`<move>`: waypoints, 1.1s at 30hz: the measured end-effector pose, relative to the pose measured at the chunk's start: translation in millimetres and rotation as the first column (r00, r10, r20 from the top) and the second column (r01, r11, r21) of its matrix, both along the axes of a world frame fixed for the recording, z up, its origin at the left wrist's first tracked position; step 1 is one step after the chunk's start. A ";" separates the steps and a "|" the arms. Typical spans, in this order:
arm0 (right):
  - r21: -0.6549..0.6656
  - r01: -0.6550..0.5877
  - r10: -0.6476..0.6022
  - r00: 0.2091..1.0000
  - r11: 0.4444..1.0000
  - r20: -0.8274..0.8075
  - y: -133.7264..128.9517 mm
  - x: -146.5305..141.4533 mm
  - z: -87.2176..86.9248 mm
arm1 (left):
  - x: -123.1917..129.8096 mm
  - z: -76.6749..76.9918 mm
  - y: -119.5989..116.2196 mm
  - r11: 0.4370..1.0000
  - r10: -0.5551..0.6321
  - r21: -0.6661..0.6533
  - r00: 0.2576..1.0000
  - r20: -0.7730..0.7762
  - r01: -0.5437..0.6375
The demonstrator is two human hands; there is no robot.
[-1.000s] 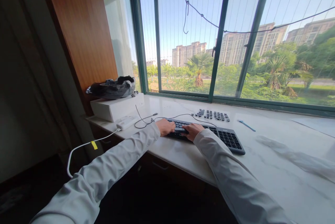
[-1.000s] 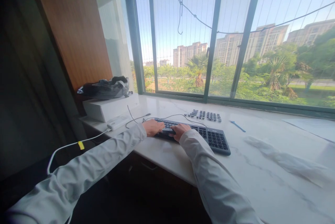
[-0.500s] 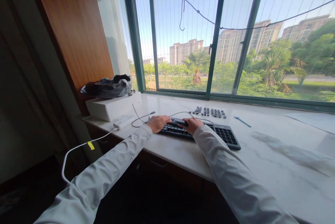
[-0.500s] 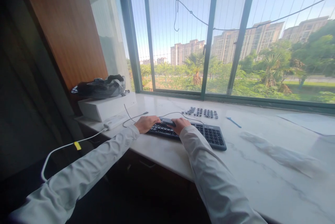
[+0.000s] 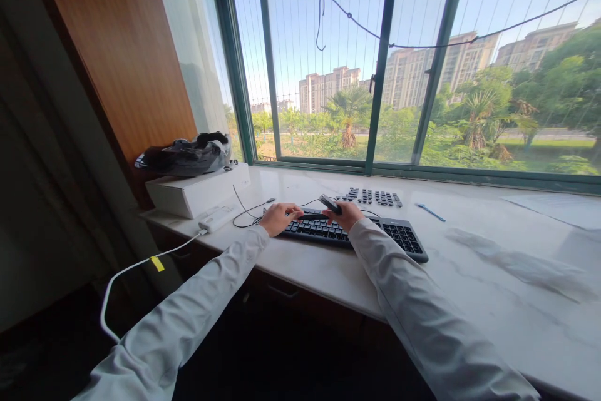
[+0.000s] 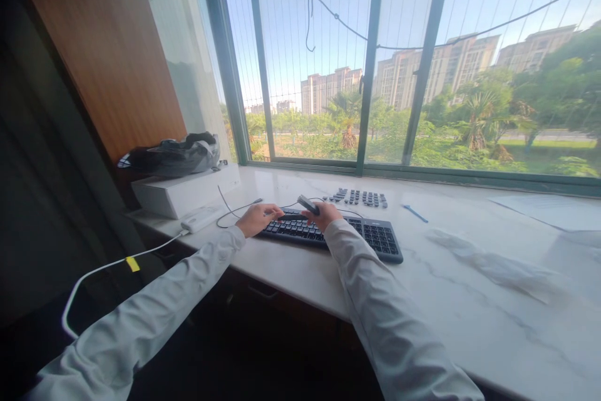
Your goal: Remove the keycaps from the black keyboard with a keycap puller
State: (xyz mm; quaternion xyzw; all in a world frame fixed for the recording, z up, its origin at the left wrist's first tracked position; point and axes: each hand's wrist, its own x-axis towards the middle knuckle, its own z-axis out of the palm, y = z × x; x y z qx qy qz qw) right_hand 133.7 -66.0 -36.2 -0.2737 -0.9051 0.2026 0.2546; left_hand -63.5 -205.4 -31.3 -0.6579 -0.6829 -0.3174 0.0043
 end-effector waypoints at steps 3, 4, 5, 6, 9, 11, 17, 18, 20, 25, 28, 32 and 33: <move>-0.066 -0.058 0.054 0.997 0.996 -0.060 2.4 2.2 0.2 | -1.7 2.5 1.9 1.000 -0.024 0.012 0.997 0.080 0.023; -0.086 -0.077 0.070 0.994 0.993 -0.083 3.5 2.7 -0.2 | -2.2 3.3 1.8 0.999 -0.036 0.016 0.995 0.096 0.035; -0.106 -0.094 0.082 0.991 0.990 -0.108 5.0 3.0 -1.0 | -2.6 4.1 1.3 0.999 -0.049 0.022 0.993 0.105 0.047; -0.125 -0.109 0.091 0.986 0.986 -0.139 6.9 3.0 -2.2 | -2.7 4.8 0.4 0.998 -0.061 0.030 0.993 0.105 0.058; -0.166 -0.135 0.091 0.963 0.977 -0.252 13.3 1.8 -7.3 | -1.2 5.8 -3.5 0.996 -0.061 0.070 0.998 0.033 0.059; -0.182 -0.138 0.079 0.951 0.974 -0.299 16.4 0.6 -10.5 | 1.1 5.9 -5.6 0.994 -0.033 0.102 0.996 -0.078 0.041; -0.138 -0.072 0.025 0.949 0.988 -0.315 14.2 -1.9 -10.9 | 14.2 9.1 1.1 0.997 0.006 0.078 0.926 -0.377 0.025; -0.121 -0.055 0.014 0.949 0.991 -0.315 13.2 -1.6 -9.5 | 17.1 10.8 4.8 0.998 0.006 0.054 0.914 -0.406 0.018; -0.087 0.002 -0.028 0.953 0.996 -0.300 11.6 1.0 -5.7 | 22.1 15.5 14.1 1.000 0.011 0.015 0.892 -0.452 -0.004; 0.060 0.476 -0.471 0.878 0.877 -0.079 8.2 16.9 4.9 | 21.9 34.7 51.8 1.000 0.011 -0.014 0.843 -0.538 -0.022; 0.215 0.529 -0.558 0.823 0.821 0.106 1.2 21.3 6.2 | 12.6 46.9 87.6 0.999 0.033 -0.002 0.830 -0.557 -0.041; 0.328 0.378 -0.464 0.852 0.866 0.244 -17.2 8.6 3.2 | -2.8 56.6 144.4 0.997 0.050 -0.029 0.837 -0.545 -0.078; 0.351 0.328 -0.428 0.866 0.877 0.261 -22.4 3.3 2.2 | -6.9 57.2 157.9 0.994 0.058 -0.045 0.839 -0.542 -0.097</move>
